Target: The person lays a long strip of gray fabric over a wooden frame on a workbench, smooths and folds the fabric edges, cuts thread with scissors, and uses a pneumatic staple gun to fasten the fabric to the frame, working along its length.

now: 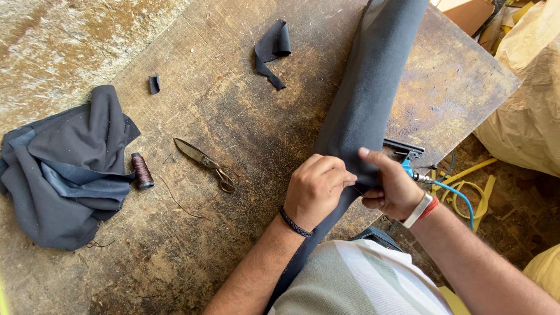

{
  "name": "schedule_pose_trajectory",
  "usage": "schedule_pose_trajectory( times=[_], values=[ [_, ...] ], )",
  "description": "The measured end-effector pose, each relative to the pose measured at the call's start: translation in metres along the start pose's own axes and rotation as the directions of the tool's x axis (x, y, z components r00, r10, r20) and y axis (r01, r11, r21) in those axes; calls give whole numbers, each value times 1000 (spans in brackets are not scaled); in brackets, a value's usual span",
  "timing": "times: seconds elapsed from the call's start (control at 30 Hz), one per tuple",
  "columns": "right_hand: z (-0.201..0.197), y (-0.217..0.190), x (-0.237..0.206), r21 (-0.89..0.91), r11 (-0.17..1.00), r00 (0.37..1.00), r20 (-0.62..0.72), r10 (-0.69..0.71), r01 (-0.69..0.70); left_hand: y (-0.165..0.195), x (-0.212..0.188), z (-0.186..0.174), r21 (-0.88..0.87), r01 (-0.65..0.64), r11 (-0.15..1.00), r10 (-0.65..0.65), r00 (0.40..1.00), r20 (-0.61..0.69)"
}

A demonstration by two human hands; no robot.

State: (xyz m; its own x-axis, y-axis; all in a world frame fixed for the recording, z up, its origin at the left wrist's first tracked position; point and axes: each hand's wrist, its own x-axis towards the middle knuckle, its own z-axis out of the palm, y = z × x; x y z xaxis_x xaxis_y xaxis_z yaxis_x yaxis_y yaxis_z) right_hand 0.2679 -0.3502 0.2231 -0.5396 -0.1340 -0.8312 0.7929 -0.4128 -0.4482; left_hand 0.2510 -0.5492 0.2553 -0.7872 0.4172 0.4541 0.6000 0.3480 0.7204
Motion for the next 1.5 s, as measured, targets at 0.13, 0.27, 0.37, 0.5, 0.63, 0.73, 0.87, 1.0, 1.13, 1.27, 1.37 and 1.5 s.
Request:
schedule_pose_trajectory(
  times=[0.13,0.27,0.37,0.5,0.63,0.73,0.87,1.0,1.13,1.27,1.37,1.5],
  values=[
    [-6,-16,-1,-380,925,998,58,17,7,-1,-2,2,52,-14,999,14,1000,3],
    [-1,-35,-5,-622,720,912,408,-37,307,-3,0,1,4,44,999,-43,998,-42],
    [11,-48,-13,-521,279,589,752,-298,807,-4,3,-3,-28,56,998,-57,996,-65],
    [22,-49,-33,-964,188,959,137,-250,187,0,7,-10,-35,68,997,-69,997,-42],
    [15,-21,-45,-828,324,794,216,-568,458,4,8,-10,75,53,996,-52,998,-19],
    [5,1,-33,-483,568,732,278,-623,667,2,6,-9,138,-36,990,37,999,-4],
    [-9,17,-11,42,938,939,-1,-345,344,-3,3,-8,201,-165,966,161,986,36],
    [-23,-4,14,-209,977,985,172,9,27,2,2,-8,220,-183,958,166,982,95],
    [-17,-18,20,-334,933,934,357,-5,133,17,-9,-16,157,-7,988,3,1000,28],
    [6,-14,3,-384,923,996,-84,-40,5,15,-19,-20,185,391,902,-428,868,251],
    [14,-5,-16,-239,910,934,202,-294,338,10,-24,-19,179,480,859,-511,781,359],
    [4,12,-23,-180,933,951,50,-306,310,6,-31,-20,164,395,904,-428,826,368]
  ],
)
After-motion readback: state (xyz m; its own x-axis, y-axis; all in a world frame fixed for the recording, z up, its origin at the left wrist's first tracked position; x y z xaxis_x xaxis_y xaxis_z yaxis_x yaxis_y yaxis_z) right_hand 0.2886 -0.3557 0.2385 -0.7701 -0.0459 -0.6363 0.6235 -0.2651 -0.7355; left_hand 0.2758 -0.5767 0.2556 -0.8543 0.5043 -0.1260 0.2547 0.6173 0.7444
